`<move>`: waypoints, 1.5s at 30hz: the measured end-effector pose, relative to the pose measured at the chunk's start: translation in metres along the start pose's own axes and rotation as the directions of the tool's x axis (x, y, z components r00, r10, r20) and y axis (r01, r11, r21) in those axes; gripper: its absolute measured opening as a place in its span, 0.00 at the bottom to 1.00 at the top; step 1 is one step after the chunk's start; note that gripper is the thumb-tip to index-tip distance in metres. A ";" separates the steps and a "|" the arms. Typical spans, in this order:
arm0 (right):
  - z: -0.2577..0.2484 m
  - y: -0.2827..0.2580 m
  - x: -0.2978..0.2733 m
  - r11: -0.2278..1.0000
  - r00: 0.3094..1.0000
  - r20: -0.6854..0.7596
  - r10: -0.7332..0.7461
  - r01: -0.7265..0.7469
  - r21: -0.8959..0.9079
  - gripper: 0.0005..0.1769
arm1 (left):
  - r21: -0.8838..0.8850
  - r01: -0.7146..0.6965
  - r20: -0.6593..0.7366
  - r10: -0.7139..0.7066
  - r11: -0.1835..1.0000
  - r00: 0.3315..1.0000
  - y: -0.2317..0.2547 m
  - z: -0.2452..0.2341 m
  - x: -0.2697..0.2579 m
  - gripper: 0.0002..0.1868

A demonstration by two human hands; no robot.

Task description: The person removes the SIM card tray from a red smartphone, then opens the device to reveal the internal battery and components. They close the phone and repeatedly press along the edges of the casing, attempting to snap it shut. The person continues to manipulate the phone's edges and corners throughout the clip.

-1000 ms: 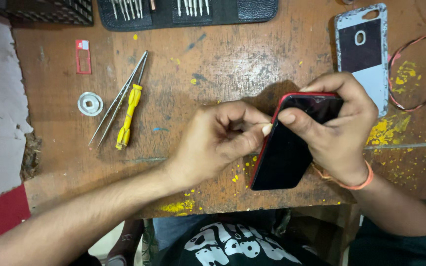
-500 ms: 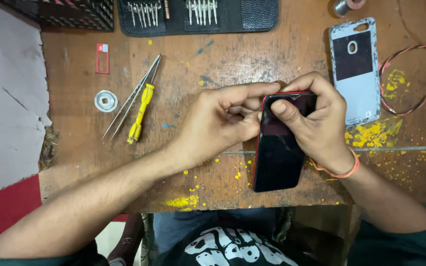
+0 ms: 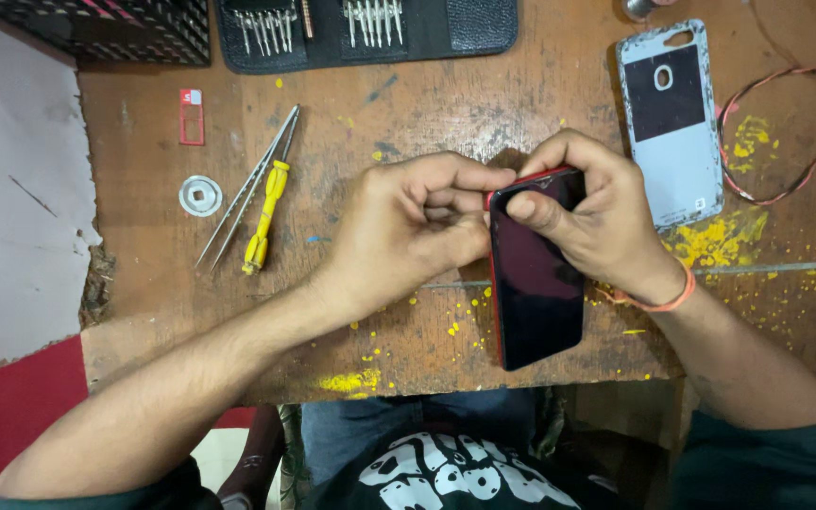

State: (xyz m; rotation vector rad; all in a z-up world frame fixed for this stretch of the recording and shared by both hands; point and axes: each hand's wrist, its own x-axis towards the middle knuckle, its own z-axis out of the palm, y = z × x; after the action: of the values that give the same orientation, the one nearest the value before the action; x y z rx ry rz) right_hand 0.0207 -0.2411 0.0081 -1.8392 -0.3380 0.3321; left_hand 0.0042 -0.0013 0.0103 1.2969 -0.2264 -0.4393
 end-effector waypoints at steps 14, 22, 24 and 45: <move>0.001 -0.001 0.001 1.000 0.999 -0.042 -0.029 0.028 -0.011 0.17 | 0.015 -0.035 0.029 0.034 0.999 0.999 -0.005 -0.003 0.003 0.21; 0.002 -0.003 0.002 1.000 0.997 -0.074 0.022 -0.023 -0.008 0.18 | 0.071 -0.034 -0.015 0.035 0.997 0.999 -0.002 0.002 -0.003 0.23; 0.003 -0.001 0.001 0.999 0.995 -0.097 0.039 -0.040 -0.003 0.17 | 0.083 -0.016 -0.032 0.018 0.996 0.999 -0.002 0.003 -0.003 0.23; -0.011 0.015 0.001 0.984 0.917 -0.395 -0.055 0.117 0.135 0.21 | -0.135 0.043 0.058 -0.036 0.990 0.998 -0.008 0.024 -0.008 0.51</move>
State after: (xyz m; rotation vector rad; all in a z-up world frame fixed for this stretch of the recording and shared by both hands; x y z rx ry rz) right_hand 0.0266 -0.2550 -0.0028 -1.6826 -0.1109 -0.0733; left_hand -0.0143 -0.0207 0.0095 1.1582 -0.2135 -0.5160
